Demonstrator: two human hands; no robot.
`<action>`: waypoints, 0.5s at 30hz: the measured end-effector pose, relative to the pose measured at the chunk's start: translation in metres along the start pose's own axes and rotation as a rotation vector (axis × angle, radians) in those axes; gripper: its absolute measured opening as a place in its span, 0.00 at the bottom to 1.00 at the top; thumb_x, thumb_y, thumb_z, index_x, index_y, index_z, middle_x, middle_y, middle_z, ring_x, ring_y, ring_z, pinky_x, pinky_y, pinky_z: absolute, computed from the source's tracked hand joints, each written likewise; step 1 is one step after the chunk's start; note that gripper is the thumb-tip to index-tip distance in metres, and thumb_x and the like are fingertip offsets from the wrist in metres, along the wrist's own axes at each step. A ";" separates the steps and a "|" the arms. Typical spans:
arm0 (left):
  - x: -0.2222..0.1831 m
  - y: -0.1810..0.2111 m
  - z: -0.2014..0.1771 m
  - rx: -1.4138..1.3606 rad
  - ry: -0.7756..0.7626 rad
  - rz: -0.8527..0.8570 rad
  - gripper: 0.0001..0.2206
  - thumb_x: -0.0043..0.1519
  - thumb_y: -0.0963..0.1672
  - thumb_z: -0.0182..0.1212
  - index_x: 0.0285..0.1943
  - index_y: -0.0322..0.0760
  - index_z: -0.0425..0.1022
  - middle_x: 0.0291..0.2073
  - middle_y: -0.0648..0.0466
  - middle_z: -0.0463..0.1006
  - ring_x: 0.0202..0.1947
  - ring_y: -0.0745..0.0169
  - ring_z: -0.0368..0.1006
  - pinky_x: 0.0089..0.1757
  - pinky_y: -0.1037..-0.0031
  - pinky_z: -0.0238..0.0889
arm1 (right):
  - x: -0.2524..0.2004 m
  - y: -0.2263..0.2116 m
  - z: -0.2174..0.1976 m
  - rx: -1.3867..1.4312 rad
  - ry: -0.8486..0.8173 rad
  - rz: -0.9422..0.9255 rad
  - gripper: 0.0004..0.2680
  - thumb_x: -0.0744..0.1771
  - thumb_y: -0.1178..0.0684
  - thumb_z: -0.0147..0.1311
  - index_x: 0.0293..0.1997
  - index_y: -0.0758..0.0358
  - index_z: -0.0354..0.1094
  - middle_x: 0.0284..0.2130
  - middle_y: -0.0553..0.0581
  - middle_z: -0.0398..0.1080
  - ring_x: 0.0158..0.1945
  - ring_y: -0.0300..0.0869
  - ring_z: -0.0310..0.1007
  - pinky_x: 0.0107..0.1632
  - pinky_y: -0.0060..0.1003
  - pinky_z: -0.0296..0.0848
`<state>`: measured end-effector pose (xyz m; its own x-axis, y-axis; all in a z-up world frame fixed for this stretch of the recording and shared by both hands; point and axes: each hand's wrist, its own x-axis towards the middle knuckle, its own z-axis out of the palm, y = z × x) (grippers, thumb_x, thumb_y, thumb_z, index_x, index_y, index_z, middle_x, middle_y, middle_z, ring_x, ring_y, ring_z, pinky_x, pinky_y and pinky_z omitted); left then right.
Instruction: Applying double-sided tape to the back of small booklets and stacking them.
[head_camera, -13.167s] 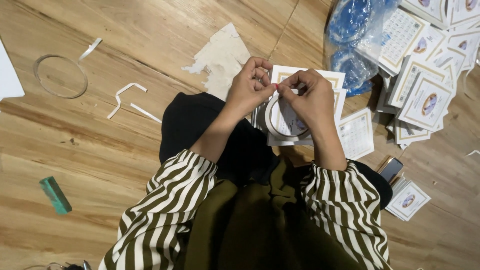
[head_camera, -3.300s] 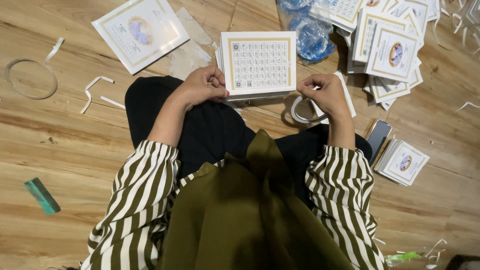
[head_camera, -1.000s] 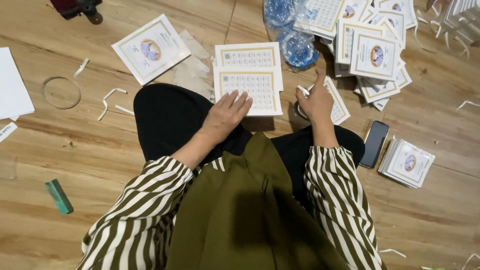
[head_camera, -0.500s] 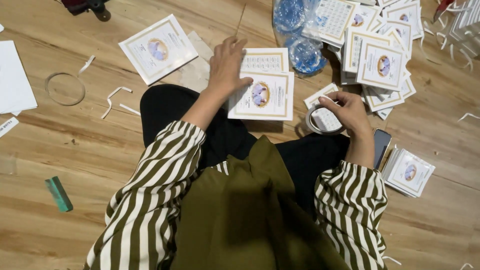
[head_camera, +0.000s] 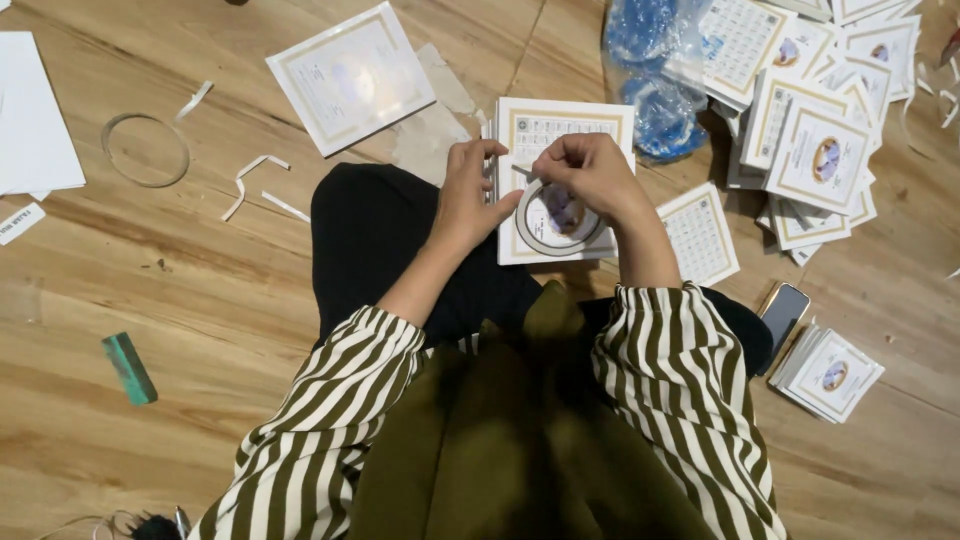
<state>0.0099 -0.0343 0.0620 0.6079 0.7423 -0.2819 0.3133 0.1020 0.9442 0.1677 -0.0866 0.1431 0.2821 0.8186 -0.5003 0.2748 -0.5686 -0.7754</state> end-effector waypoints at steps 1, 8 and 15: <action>-0.001 -0.003 -0.001 -0.047 0.007 -0.005 0.19 0.51 0.42 0.63 0.50 0.41 0.61 0.46 0.48 0.59 0.38 0.51 0.68 0.37 0.67 0.67 | 0.005 0.002 0.006 -0.010 -0.005 -0.009 0.03 0.60 0.57 0.55 0.27 0.66 0.68 0.17 0.54 0.65 0.22 0.36 0.61 0.27 0.27 0.61; 0.009 -0.026 0.004 -0.399 0.046 -0.067 0.10 0.55 0.38 0.50 0.44 0.38 0.66 0.35 0.49 0.65 0.29 0.59 0.73 0.29 0.77 0.71 | 0.032 0.017 0.018 -0.133 -0.024 0.009 0.02 0.59 0.58 0.54 0.24 0.64 0.70 0.13 0.52 0.64 0.19 0.36 0.62 0.27 0.28 0.62; 0.016 -0.043 0.011 -0.499 0.058 -0.128 0.09 0.53 0.38 0.51 0.40 0.37 0.69 0.27 0.51 0.69 0.25 0.63 0.72 0.27 0.79 0.71 | 0.037 0.013 0.017 -0.091 -0.058 0.036 0.03 0.59 0.58 0.53 0.24 0.66 0.69 0.13 0.52 0.62 0.21 0.36 0.59 0.28 0.28 0.60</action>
<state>0.0139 -0.0340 0.0153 0.5419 0.7370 -0.4040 -0.0118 0.4873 0.8732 0.1662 -0.0624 0.1079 0.2399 0.7995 -0.5506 0.3486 -0.6003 -0.7198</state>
